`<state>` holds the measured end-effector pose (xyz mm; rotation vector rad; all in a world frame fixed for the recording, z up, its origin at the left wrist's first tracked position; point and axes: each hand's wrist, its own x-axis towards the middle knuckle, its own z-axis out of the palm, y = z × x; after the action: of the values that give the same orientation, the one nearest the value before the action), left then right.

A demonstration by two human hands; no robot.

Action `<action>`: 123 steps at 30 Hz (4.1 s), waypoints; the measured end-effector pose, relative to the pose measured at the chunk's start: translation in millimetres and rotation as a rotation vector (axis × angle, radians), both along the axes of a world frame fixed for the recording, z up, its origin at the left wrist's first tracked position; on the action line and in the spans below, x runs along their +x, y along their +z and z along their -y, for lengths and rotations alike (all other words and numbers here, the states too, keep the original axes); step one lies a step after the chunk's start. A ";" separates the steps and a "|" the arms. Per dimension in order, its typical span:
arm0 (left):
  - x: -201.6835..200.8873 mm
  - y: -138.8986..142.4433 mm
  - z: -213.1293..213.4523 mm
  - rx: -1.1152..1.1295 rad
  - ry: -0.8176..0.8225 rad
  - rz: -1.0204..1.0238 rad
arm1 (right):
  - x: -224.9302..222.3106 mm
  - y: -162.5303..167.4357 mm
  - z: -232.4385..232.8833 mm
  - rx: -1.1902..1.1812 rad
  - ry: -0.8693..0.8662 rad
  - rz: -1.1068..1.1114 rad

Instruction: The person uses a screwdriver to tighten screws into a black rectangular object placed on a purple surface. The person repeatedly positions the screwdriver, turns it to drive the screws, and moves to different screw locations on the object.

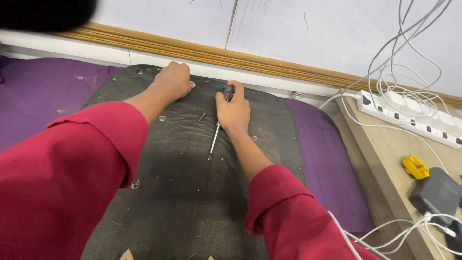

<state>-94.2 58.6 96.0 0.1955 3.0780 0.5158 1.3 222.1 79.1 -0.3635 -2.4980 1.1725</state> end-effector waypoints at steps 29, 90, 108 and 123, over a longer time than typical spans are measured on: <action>-5.2 -5.2 -5.7 0.042 -0.156 -0.090 | -1.8 -1.7 -2.8 -0.008 0.007 0.005; 2.7 35.7 -22.1 -0.122 -0.113 0.129 | -6.4 3.7 -1.0 -0.020 0.004 -0.003; 11.1 52.7 -20.6 -0.038 -0.109 0.218 | -5.6 3.8 -4.3 -0.056 0.029 -0.014; -5.8 -1.0 2.3 -0.182 -0.225 -0.170 | -5.3 5.2 -7.0 -0.026 0.014 -0.017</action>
<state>-100.0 56.3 95.0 0.6025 3.1819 0.2192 -4.0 229.1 84.3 -0.3424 -2.4766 1.2092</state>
